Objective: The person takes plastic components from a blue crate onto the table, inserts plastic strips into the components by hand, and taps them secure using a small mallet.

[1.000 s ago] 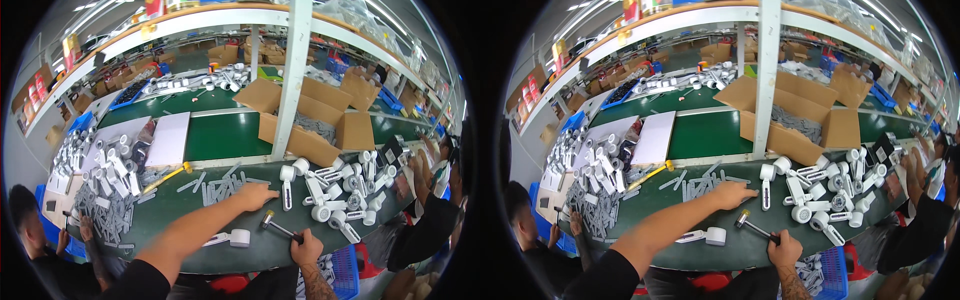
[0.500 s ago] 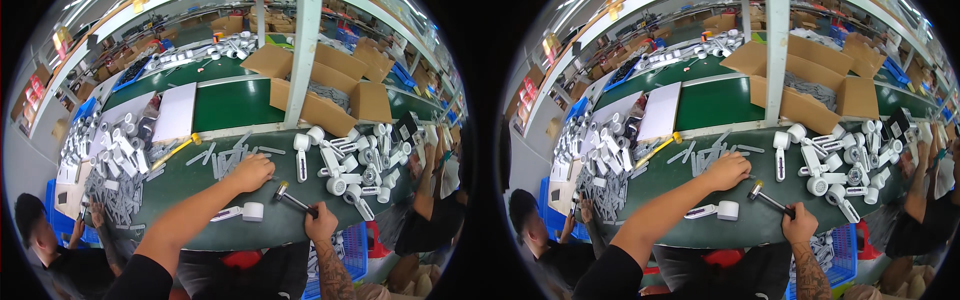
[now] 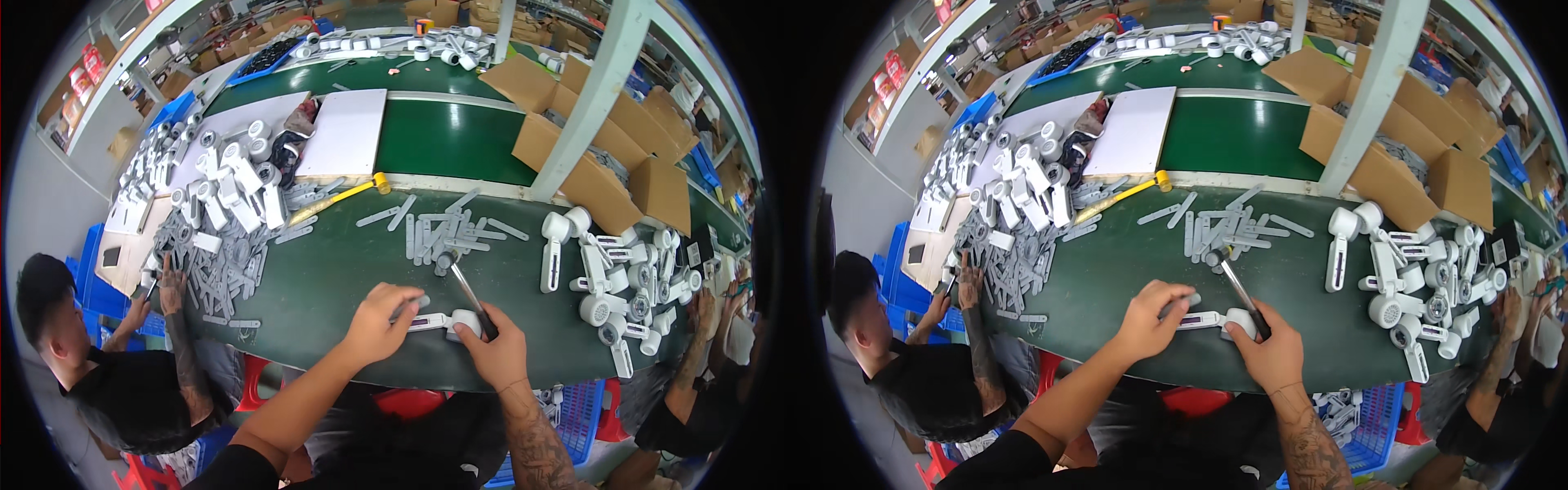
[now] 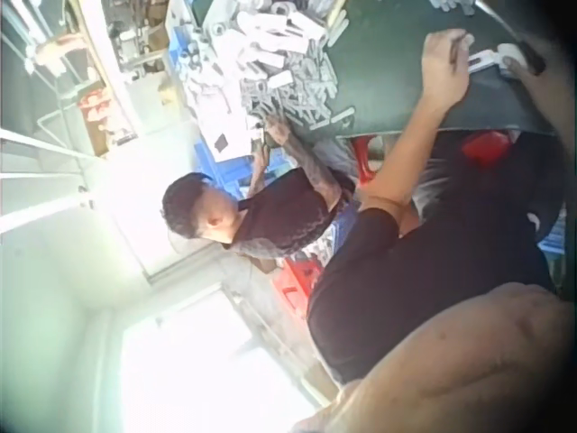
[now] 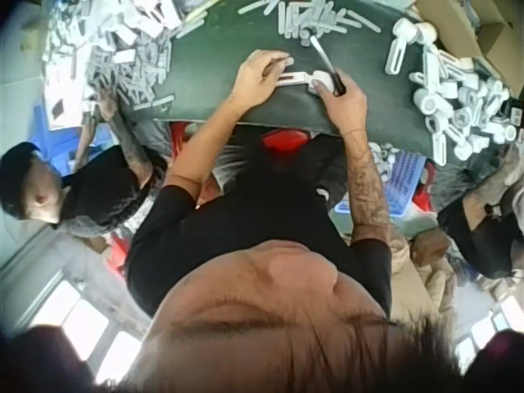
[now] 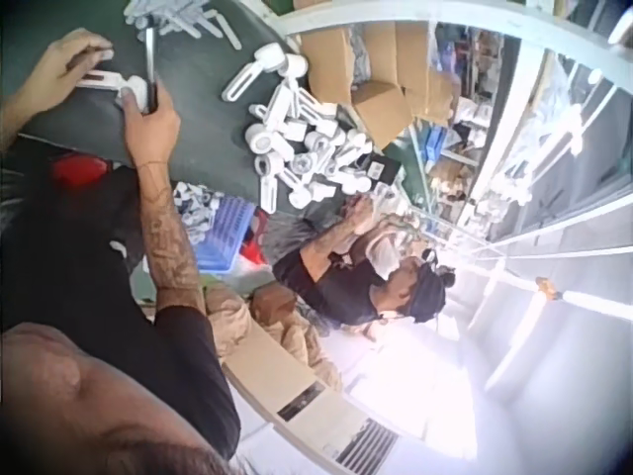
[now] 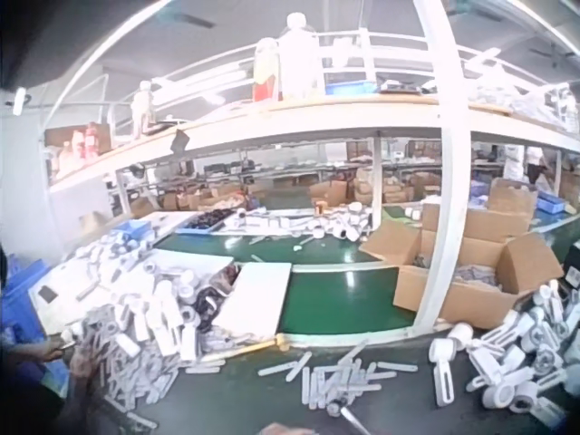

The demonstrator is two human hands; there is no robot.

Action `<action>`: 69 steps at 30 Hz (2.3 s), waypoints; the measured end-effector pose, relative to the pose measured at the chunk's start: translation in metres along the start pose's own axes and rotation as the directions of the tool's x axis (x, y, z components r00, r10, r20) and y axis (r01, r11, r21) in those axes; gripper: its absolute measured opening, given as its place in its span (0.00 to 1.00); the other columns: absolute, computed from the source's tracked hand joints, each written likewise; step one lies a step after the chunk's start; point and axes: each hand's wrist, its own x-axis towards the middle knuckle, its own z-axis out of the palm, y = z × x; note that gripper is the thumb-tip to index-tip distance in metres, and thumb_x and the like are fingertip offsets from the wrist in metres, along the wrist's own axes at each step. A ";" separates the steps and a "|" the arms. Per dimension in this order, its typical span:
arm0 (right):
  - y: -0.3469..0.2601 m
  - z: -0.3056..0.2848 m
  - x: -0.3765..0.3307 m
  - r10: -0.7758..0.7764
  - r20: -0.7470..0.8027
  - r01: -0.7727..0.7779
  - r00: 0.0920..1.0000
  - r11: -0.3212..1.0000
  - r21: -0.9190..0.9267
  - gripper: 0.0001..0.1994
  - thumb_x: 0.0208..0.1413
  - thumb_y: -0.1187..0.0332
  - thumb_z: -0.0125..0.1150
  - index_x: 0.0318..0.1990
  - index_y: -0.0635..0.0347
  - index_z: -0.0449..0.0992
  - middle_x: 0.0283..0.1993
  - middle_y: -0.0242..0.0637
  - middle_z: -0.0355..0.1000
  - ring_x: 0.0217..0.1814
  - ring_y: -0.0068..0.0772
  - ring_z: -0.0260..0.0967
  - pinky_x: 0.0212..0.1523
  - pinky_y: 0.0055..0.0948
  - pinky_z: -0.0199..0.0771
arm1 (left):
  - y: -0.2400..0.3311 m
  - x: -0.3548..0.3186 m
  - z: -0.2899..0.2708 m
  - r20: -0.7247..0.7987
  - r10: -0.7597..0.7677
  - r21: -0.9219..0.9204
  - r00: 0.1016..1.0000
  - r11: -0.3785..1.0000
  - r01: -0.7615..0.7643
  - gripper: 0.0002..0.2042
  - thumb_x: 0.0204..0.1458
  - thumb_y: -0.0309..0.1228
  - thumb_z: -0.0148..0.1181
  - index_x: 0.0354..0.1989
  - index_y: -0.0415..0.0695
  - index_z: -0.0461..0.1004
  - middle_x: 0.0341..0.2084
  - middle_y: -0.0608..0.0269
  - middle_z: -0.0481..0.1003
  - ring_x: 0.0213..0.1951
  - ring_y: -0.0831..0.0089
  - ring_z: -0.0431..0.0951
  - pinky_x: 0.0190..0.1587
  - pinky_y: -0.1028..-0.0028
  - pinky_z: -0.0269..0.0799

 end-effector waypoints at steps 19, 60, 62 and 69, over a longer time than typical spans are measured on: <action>0.000 -0.002 -0.003 0.115 0.029 -0.115 0.993 0.993 -0.009 0.25 0.56 0.55 0.82 0.55 0.61 0.85 0.27 0.31 0.73 0.27 0.23 0.67 0.32 0.29 0.73 | 0.011 -0.065 -0.030 0.196 0.003 0.295 0.981 0.953 -0.062 0.19 0.62 0.27 0.68 0.62 0.41 0.81 0.31 0.56 0.77 0.31 0.53 0.79 0.37 0.58 0.76; 0.010 -0.036 -0.009 -0.073 0.216 -0.001 0.974 0.946 0.325 0.45 0.48 0.66 0.89 0.72 0.68 0.70 0.67 0.44 0.74 0.65 0.32 0.74 0.67 0.32 0.74 | -0.023 0.000 -0.027 0.522 -0.511 0.027 0.683 0.811 0.585 0.25 0.64 0.53 0.70 0.47 0.37 0.86 0.26 0.64 0.81 0.32 0.66 0.81 0.36 0.64 0.77; 0.010 -0.037 -0.004 -0.103 0.230 0.017 0.968 0.937 0.348 0.40 0.50 0.66 0.87 0.69 0.66 0.73 0.63 0.41 0.77 0.61 0.30 0.75 0.63 0.31 0.76 | -0.024 0.015 -0.034 0.786 -0.563 0.107 0.254 0.529 0.842 0.30 0.67 0.58 0.66 0.43 0.34 0.83 0.23 0.69 0.77 0.30 0.72 0.75 0.34 0.66 0.74; 0.011 -0.008 0.024 -0.172 0.161 0.156 0.972 0.982 0.103 0.16 0.60 0.61 0.79 0.49 0.61 0.86 0.36 0.40 0.84 0.33 0.35 0.80 0.37 0.35 0.78 | 0.013 0.006 -0.027 0.130 -0.434 0.466 0.891 0.820 0.331 0.19 0.71 0.48 0.60 0.48 0.43 0.83 0.38 0.46 0.86 0.40 0.46 0.88 0.40 0.57 0.83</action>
